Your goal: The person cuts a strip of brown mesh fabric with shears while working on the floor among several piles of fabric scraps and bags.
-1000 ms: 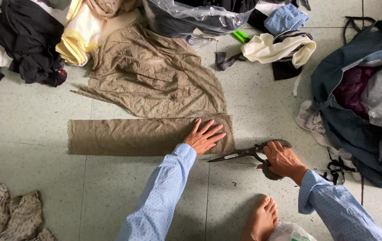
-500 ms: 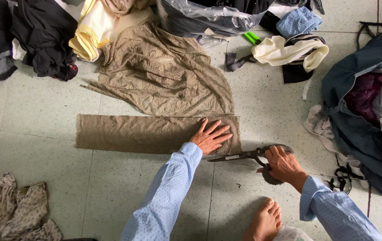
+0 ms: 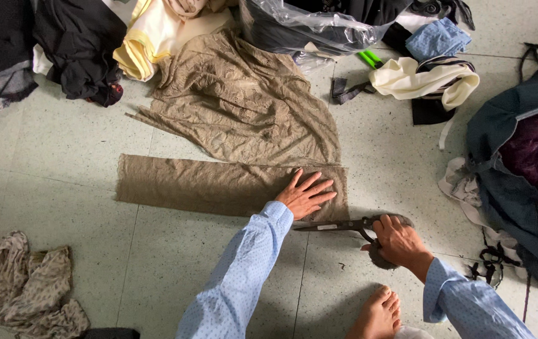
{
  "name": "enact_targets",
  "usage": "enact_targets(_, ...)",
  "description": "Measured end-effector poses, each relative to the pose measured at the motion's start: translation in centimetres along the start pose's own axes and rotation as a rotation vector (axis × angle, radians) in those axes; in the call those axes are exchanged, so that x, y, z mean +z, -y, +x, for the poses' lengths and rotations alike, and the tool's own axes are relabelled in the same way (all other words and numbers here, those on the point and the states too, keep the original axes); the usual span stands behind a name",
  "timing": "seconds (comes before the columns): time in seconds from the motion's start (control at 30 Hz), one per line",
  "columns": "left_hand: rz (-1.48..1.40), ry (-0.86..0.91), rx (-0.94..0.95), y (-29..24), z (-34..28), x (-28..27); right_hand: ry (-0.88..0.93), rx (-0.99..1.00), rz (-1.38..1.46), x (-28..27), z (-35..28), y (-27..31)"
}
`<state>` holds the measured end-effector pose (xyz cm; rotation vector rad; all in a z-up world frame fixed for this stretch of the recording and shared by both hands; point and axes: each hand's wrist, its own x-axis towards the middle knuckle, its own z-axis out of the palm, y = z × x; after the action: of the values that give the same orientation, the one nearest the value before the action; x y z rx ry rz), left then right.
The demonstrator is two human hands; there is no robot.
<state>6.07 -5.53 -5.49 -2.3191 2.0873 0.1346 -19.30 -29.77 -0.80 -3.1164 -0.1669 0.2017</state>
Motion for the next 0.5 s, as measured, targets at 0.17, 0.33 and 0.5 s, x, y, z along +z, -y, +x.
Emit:
enact_targets(0.17,0.002,-0.006,-0.015,-0.3,0.0,0.2,0.189,0.070,-0.014,1.1,0.9,1.4)
enact_targets(0.33,0.054,-0.021,-0.025,-0.6,0.3,-0.4,0.165,0.071,0.060,2.1,2.1,2.8)
enact_targets(0.5,0.034,-0.154,-0.060,-1.2,0.2,-1.1,-0.024,-0.049,0.140,5.0,1.1,2.3)
